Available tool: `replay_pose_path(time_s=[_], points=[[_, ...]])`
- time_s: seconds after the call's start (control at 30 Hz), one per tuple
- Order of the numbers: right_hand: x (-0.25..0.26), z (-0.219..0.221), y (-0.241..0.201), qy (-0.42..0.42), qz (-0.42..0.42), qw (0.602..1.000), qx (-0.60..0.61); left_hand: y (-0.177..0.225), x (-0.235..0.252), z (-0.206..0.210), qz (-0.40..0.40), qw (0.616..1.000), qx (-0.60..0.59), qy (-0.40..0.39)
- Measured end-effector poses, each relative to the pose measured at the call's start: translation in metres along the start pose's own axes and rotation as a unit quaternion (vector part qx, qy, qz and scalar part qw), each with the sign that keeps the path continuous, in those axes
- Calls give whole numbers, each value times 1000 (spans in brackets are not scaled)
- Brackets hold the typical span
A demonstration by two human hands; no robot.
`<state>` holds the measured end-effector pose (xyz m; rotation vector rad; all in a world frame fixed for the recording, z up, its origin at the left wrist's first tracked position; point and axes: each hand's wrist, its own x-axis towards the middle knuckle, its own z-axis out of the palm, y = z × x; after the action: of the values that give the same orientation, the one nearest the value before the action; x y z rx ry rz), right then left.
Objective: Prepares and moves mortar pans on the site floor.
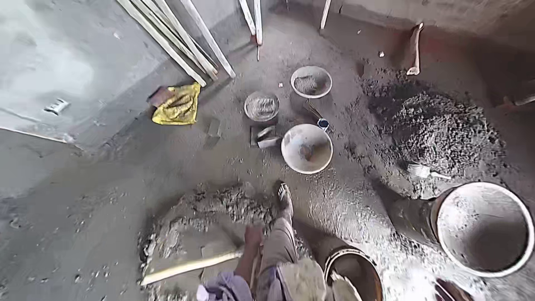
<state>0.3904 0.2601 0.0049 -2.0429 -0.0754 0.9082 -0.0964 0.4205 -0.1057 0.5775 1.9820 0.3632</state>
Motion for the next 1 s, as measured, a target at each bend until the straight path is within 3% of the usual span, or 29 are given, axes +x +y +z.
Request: replay_pose_path(time_s=[0.07,0.17,0.23,0.33,0.5,0.73,0.8,0.87,1.0], points=[[0,90,-41,-63,8,995,-72,80,15,-24,15,1000,-12,-13],[2,218,-91,-221,-43,959,-170,174,35,-77,60,996,-60,-13],[11,283,-129,-290,-68,934,-198,205,50,-104,93,992,-90,-10],[22,363,-159,-320,-64,925,-193,232,75,-143,76,990,-110,40],[30,441,-174,-257,9,955,-147,266,126,-192,46,989,-115,79],[40,533,-190,-178,90,970,-138,362,222,-230,60,992,-95,53],[61,594,-221,-173,58,971,-154,411,268,-236,102,990,-91,42],[33,609,-235,-174,110,963,-172,418,268,-260,76,995,-59,34],[38,684,-292,-201,81,973,-85,488,318,-277,121,990,-72,22]])
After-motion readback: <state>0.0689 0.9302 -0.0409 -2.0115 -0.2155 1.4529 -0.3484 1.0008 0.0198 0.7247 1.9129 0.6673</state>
